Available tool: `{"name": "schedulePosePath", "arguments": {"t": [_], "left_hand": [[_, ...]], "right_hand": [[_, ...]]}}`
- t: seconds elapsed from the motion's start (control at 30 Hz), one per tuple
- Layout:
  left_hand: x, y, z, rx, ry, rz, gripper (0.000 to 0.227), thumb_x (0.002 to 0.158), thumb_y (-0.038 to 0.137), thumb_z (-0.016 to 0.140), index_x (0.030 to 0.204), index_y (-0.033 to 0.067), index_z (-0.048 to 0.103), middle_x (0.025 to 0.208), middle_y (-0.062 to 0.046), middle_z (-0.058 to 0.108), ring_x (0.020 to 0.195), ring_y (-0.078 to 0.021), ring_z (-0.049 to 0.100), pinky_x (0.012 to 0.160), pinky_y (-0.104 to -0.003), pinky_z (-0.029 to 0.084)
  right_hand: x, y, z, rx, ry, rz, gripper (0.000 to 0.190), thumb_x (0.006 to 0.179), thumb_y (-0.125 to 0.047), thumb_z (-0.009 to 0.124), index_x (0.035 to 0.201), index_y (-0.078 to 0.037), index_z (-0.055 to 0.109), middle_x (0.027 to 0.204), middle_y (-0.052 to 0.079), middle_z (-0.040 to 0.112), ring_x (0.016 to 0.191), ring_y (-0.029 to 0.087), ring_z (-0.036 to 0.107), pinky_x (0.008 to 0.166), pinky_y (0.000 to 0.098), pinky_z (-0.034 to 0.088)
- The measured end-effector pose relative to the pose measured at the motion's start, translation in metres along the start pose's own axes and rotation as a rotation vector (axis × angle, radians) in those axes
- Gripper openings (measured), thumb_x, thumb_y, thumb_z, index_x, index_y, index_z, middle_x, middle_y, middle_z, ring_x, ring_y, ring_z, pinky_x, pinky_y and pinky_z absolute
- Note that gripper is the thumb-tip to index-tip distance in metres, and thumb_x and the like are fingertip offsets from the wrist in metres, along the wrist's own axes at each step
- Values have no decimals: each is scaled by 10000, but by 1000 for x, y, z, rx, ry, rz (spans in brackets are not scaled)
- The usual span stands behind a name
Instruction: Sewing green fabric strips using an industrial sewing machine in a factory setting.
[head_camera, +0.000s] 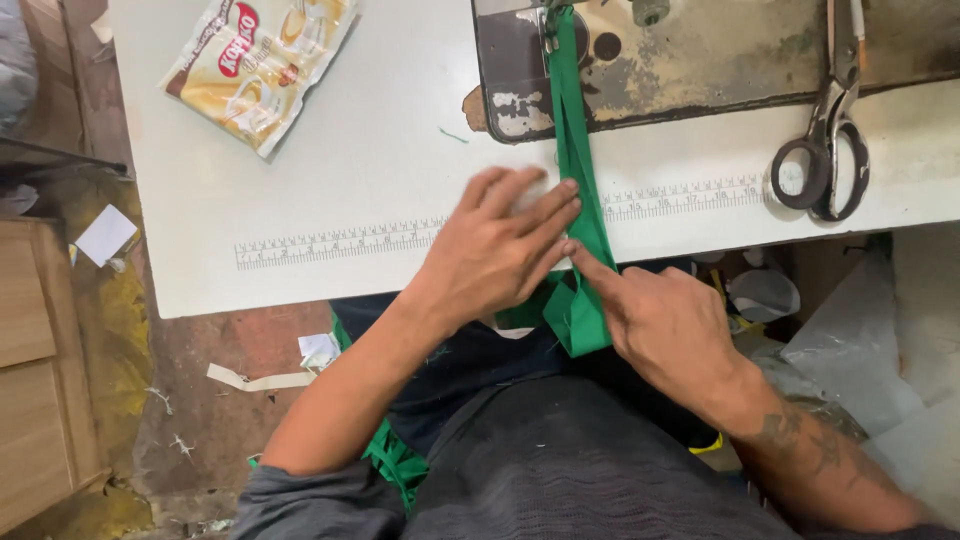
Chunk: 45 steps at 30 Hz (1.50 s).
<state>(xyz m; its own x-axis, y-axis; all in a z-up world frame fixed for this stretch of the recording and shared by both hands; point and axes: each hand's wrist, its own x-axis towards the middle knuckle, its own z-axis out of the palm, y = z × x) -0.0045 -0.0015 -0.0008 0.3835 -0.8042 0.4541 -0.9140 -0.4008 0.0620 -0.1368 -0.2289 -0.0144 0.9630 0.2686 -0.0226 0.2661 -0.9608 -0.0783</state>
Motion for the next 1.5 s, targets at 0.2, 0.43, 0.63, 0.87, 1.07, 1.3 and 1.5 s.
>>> {"name": "schedulePosePath", "arguments": {"t": [0.2, 0.43, 0.63, 0.87, 1.07, 1.3, 1.5], "left_hand": [[1, -8, -6, -78, -21, 65, 416, 1137, 373, 636, 1347, 49, 792, 1425, -86, 766, 1342, -332, 537, 1106, -541, 411], [0, -13, -12, -52, -71, 71, 496, 1152, 455, 610, 1473, 104, 751, 1522, -33, 705, 1419, -350, 483, 1144, -566, 380], [-2, -11, -9, -101, -31, 7, 493, 1162, 526, 559, 1347, 141, 806, 1441, -28, 728, 1537, -396, 406, 1231, -587, 316], [2, -18, -12, -212, -78, 40, 520, 1159, 496, 544, 1414, 102, 770, 1441, -14, 740, 1489, -390, 452, 1200, -610, 339], [4, -17, -15, -214, -72, 70, 514, 1149, 483, 555, 1358, 73, 783, 1386, -38, 765, 1453, -368, 501, 1181, -597, 360], [10, -41, -7, -150, -130, 94, 581, 1140, 580, 521, 1448, 151, 764, 1457, -2, 758, 1504, -347, 450, 1203, -594, 332], [25, -67, -4, -138, -185, 104, 588, 1149, 591, 466, 1433, 179, 774, 1449, -9, 760, 1505, -351, 427, 1203, -585, 311]], "right_hand": [[-10, -23, -54, 431, 26, -155, 429, 998, -412, 776, 1320, -171, 625, 681, -62, 671, 637, 227, 670, 565, 428, 537], [89, 68, -23, 239, 366, -222, 610, 1150, -445, 603, 1582, -17, 565, 1486, 299, 717, 1390, 489, 677, 1154, 654, 525], [94, 73, -13, 159, 214, -380, 691, 1191, -466, 564, 1758, -116, 381, 1827, 72, 310, 1704, 340, 158, 1366, 652, 46], [91, 79, -15, 206, 176, -411, 777, 1136, -560, 600, 1768, -211, 312, 1836, 6, 274, 1715, 291, 82, 1338, 747, -27], [82, 75, -20, 175, 183, -427, 778, 1169, -606, 544, 1781, -309, 166, 1856, -60, 135, 1729, 239, 20, 1328, 800, -71], [99, 87, -23, 171, 190, -435, 813, 1119, -659, 686, 1752, -297, 325, 1826, -31, 312, 1711, 306, 115, 1308, 765, -80], [127, 99, -27, 165, 169, -422, 789, 1102, -659, 690, 1734, -304, 380, 1807, -32, 360, 1695, 294, 113, 1275, 819, -61]]}}
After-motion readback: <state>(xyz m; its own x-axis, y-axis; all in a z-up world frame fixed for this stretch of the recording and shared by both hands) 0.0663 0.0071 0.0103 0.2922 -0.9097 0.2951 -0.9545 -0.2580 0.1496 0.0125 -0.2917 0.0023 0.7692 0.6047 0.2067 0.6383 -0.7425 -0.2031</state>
